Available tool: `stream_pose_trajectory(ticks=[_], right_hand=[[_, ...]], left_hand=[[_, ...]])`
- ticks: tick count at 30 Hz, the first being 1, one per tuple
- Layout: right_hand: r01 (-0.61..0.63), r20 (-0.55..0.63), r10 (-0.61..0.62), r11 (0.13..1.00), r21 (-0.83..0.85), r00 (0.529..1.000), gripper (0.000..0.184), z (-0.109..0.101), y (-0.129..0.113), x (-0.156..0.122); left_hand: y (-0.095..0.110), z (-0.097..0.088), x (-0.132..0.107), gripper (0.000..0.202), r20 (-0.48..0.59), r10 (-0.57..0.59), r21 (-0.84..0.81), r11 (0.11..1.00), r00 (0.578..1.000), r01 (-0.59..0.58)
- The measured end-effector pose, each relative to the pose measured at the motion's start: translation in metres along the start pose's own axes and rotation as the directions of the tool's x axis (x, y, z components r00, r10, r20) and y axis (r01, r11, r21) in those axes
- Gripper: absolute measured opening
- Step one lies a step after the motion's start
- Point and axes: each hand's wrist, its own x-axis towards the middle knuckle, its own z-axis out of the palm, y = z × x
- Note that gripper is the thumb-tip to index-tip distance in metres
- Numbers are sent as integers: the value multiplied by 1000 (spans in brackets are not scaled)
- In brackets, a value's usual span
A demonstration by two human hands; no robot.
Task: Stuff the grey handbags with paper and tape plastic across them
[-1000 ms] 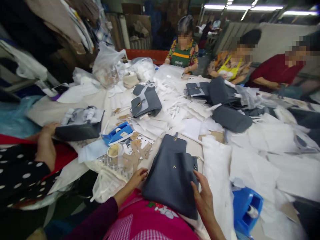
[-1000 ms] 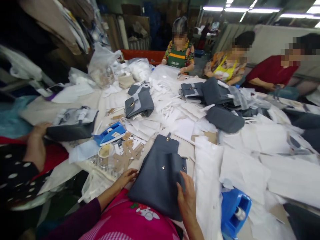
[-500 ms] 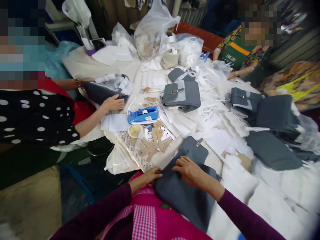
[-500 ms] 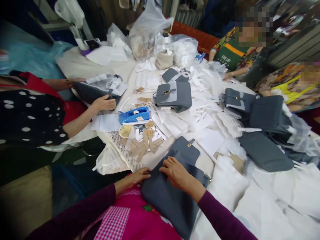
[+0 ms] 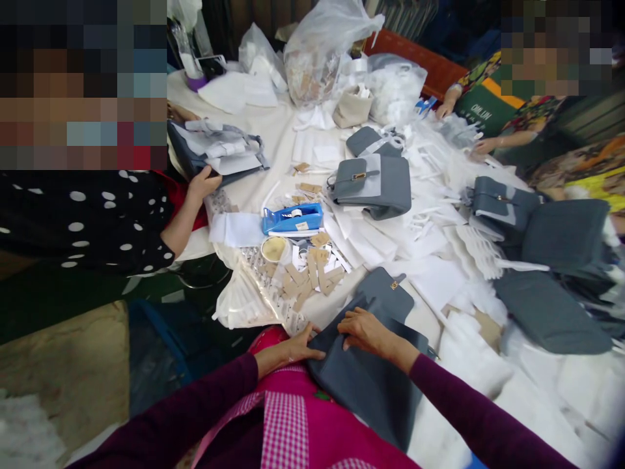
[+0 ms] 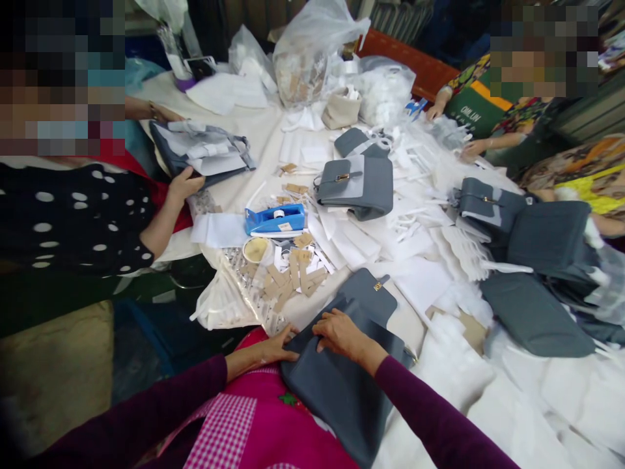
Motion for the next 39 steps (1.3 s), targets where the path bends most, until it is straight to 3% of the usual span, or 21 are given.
stream_pose_trajectory(ticks=[7,11,13,15,17,20,24,29,33,39], right_hand=[[-36,16,36,999,6,999,16,14,6,18],[-52,-6,52,999,2,999,17,16,12,17],[-67,-17,67,998,-10,998,16,18,14,19],[-76,-17,75,997,-21,997,17,21,16,24],[-83,-13,82,996,-36,997,17,24,17,28],[-91,-18,90,995,-48,996,15,29,19,30],[-101,-52,100,994,-30,994,13,30,16,28],[-113,-113,108,993,-36,988,18,27,7,24],[-108,-169,97,992,-57,981,23,31,4,21],[-146,-239,116,983,-113,964,25,34,1,14]], left_hand=[[4,0,-8,45,-94,70,109,992,993,-60],[23,3,-28,28,-181,280,361,911,943,-201],[32,4,-35,28,-97,379,484,826,920,-289],[37,3,-36,31,15,373,517,791,928,-327],[38,-1,-27,30,66,317,526,795,946,-303],[38,-9,0,22,-2,274,561,797,962,-226],[44,-6,43,31,-145,362,602,771,921,-208],[62,7,85,34,-171,420,653,726,891,-216],[84,14,100,39,-133,449,719,657,884,-225],[111,23,111,23,-51,407,805,557,912,-203]])
